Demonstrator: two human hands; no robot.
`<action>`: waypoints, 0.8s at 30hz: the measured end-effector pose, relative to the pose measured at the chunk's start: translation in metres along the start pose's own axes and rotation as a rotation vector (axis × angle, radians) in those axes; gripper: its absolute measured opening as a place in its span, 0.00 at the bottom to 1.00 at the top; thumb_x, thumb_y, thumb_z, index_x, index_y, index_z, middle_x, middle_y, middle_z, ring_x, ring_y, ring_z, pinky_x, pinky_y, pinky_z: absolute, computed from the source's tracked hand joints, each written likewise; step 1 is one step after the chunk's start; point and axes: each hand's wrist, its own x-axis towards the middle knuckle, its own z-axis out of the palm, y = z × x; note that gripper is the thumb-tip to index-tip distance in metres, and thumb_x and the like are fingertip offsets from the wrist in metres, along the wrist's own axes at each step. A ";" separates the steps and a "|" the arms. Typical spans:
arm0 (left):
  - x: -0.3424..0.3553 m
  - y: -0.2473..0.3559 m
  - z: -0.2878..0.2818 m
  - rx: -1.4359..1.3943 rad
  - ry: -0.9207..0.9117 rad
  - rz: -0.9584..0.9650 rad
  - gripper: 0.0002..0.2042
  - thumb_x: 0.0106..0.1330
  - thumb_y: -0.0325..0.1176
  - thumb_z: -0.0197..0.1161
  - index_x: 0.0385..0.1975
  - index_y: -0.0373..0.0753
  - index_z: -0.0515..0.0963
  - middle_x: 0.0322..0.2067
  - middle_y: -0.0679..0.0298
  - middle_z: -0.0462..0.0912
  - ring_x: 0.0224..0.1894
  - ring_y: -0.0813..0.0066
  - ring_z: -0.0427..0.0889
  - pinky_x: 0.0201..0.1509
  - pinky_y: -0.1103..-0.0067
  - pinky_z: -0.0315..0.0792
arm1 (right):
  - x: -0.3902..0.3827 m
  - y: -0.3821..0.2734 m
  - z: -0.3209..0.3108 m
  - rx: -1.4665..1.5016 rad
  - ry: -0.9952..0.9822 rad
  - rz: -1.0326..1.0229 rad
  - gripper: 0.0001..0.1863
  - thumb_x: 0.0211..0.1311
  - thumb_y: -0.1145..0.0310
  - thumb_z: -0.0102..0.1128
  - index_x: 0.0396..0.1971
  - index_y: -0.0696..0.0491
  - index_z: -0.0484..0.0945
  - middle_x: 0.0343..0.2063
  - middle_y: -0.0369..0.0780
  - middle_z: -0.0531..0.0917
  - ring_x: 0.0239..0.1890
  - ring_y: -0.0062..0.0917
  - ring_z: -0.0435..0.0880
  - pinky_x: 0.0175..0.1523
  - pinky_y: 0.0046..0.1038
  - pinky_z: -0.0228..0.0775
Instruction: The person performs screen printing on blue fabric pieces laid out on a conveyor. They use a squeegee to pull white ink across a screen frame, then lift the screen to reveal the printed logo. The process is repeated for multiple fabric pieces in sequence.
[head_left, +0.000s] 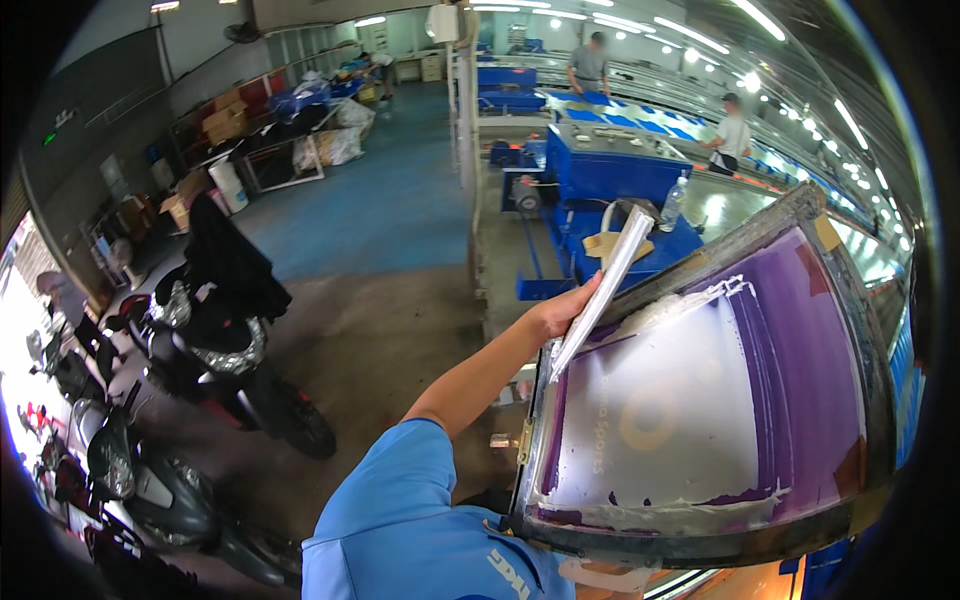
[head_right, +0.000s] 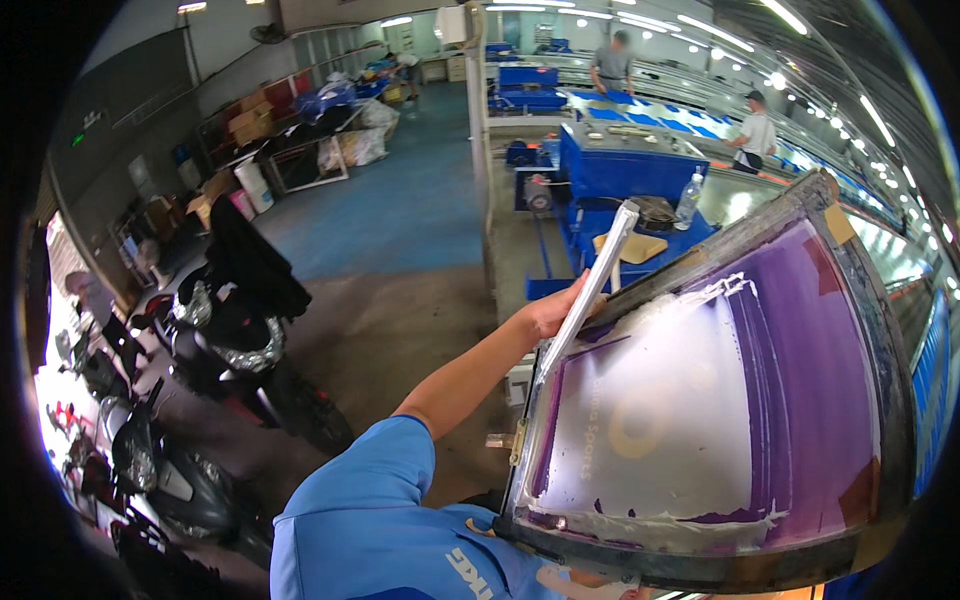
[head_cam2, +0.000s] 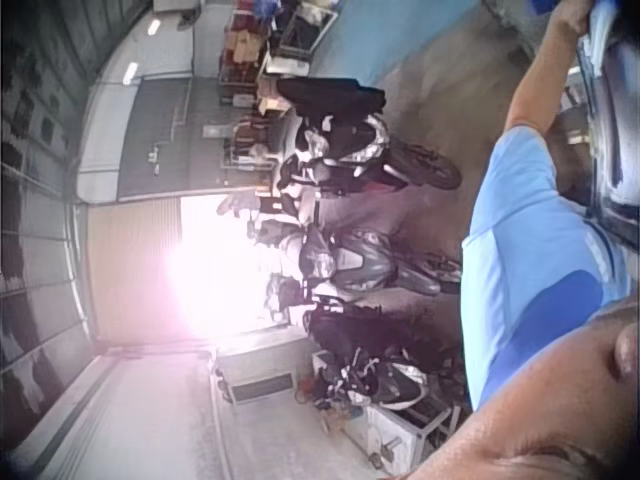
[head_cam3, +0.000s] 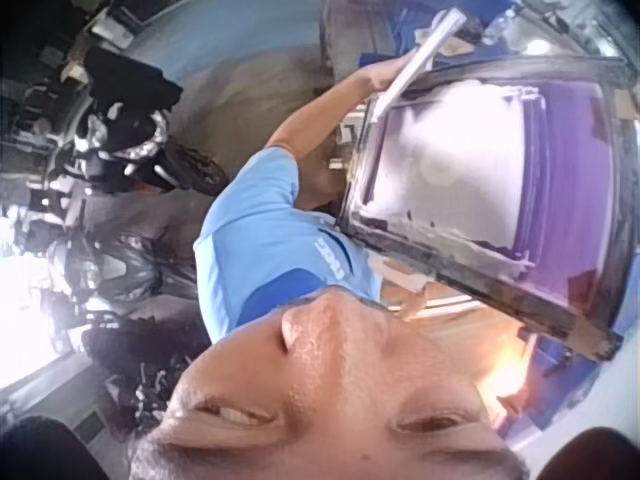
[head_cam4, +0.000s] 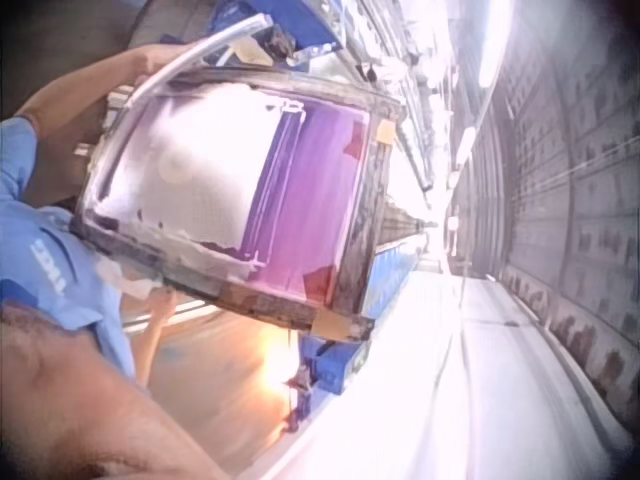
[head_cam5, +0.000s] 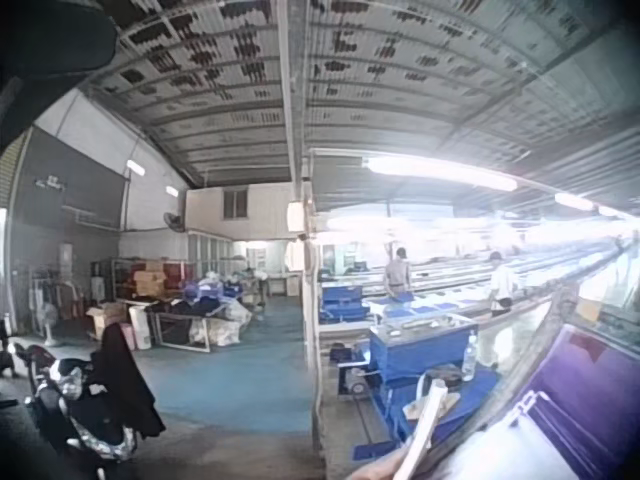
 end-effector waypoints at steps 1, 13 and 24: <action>0.012 -0.005 0.005 -0.010 -0.032 -0.003 0.34 0.70 0.74 0.40 0.37 0.46 0.79 0.26 0.75 0.70 0.28 0.84 0.64 0.32 0.83 0.61 | -0.005 -0.003 0.001 -0.059 -0.035 -0.011 0.18 0.62 0.59 0.61 0.42 0.58 0.84 0.41 0.51 0.86 0.46 0.48 0.82 0.51 0.44 0.73; 0.108 -0.020 0.072 -0.022 -0.427 -0.031 0.41 0.65 0.76 0.48 0.68 0.49 0.67 0.52 0.71 0.75 0.50 0.84 0.71 0.51 0.79 0.70 | -0.050 -0.012 0.014 -0.211 -0.111 0.089 0.17 0.59 0.62 0.60 0.44 0.57 0.83 0.45 0.56 0.83 0.50 0.53 0.80 0.55 0.47 0.72; 0.129 -0.035 0.067 -0.021 -0.428 -0.090 0.43 0.64 0.76 0.49 0.69 0.49 0.70 0.52 0.71 0.78 0.49 0.82 0.73 0.54 0.79 0.71 | -0.106 0.005 0.041 -0.118 -0.037 0.187 0.17 0.60 0.61 0.61 0.45 0.54 0.84 0.45 0.55 0.84 0.50 0.50 0.82 0.55 0.47 0.73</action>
